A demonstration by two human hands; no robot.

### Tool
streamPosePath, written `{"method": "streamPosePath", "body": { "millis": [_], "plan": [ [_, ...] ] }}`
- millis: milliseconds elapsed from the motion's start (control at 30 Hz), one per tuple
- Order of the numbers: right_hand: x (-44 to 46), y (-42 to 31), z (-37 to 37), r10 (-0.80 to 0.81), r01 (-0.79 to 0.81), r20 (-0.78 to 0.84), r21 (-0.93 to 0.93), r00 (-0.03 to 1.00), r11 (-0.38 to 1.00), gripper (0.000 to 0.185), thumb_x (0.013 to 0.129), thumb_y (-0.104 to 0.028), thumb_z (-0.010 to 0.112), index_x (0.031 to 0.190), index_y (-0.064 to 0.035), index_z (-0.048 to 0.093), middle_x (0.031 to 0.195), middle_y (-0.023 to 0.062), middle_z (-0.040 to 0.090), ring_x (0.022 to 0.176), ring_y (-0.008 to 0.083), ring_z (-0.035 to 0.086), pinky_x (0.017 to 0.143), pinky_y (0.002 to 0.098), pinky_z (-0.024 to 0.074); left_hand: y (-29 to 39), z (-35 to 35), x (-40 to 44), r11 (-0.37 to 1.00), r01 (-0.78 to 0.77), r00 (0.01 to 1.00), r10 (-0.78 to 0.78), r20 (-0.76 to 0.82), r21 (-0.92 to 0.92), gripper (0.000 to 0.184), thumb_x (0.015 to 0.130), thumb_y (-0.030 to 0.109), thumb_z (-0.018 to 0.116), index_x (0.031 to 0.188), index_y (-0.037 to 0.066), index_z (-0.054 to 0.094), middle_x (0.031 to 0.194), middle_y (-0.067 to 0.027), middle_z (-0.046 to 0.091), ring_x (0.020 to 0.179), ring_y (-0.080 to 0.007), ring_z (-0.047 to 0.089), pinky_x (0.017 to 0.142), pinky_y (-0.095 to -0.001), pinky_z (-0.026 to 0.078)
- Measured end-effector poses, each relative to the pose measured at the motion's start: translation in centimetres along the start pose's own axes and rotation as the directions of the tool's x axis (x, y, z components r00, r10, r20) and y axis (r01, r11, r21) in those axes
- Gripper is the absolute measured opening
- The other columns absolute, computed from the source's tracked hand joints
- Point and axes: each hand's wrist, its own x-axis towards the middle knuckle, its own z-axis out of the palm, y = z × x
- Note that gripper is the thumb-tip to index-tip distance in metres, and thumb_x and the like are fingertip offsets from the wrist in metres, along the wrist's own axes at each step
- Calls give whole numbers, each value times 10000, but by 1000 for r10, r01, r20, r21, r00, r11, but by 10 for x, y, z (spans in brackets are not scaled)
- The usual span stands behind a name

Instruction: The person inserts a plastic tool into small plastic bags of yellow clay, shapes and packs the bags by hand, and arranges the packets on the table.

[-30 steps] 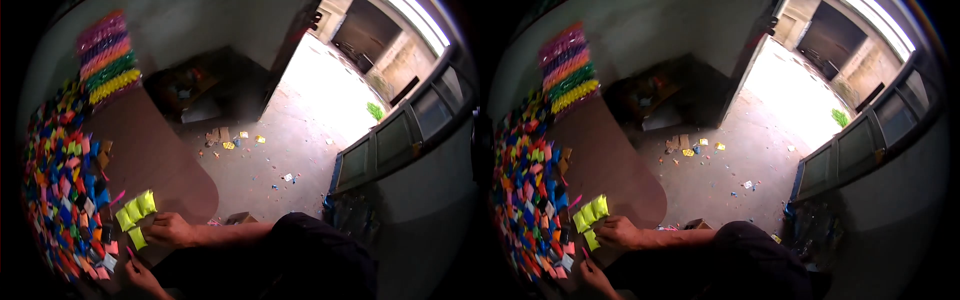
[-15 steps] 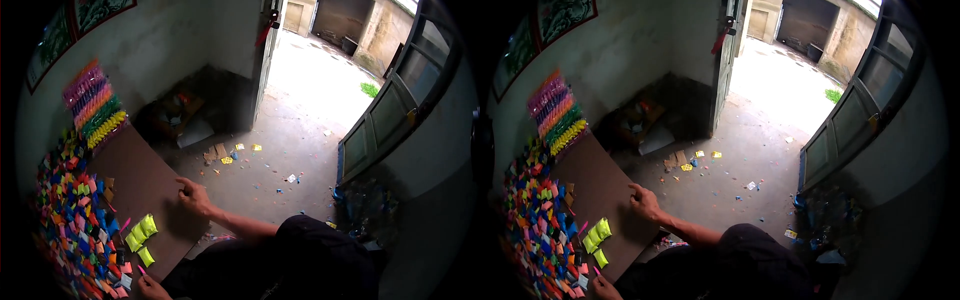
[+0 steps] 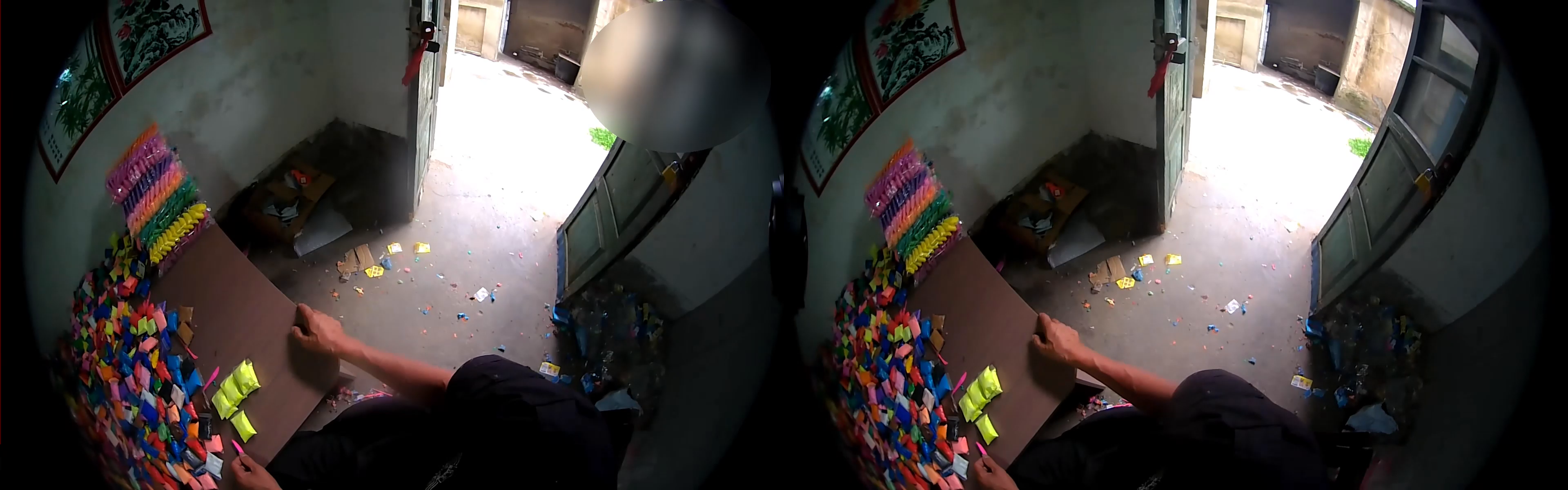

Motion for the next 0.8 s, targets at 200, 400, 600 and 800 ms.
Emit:
{"method": "streamPosePath", "body": {
  "millis": [200,400,600,800],
  "plan": [
    [-3,0,5,-55,54,-44,-18,998,998,499,977,-360,682,1312,-59,467,1119,300,692,1026,524,682,882,608,552,-4,1,1,1000,-19,1000,19,-9,9,313,1075,335,687,1000,88,864,731,-139,732,597,-312,639,558,-454,493],
    [1,6,4,-71,69,-53,-35,996,997,390,974,-342,707,1208,-55,586,1022,282,698,983,510,686,834,571,557,-50,32,-12,987,117,992,-111,63,-107,197,1054,166,676,995,-22,687,821,-184,682,724,-329,658,688,-430,539],
    [3,2,-2,-119,119,-13,-7,993,993,280,972,-219,718,1177,-43,644,1018,212,686,922,413,694,801,497,555,-40,25,-12,956,286,952,-276,128,-66,159,1009,225,716,955,75,723,781,-167,716,688,-338,715,622,-458,543],
    [4,-24,-11,-365,337,-114,-213,924,917,351,970,-165,729,1291,-26,701,1390,217,660,1269,438,635,1093,491,511,-20,23,9,980,195,977,-197,78,27,132,978,220,736,913,106,729,813,-147,707,721,-400,698,613,-508,535]
  ]
}}
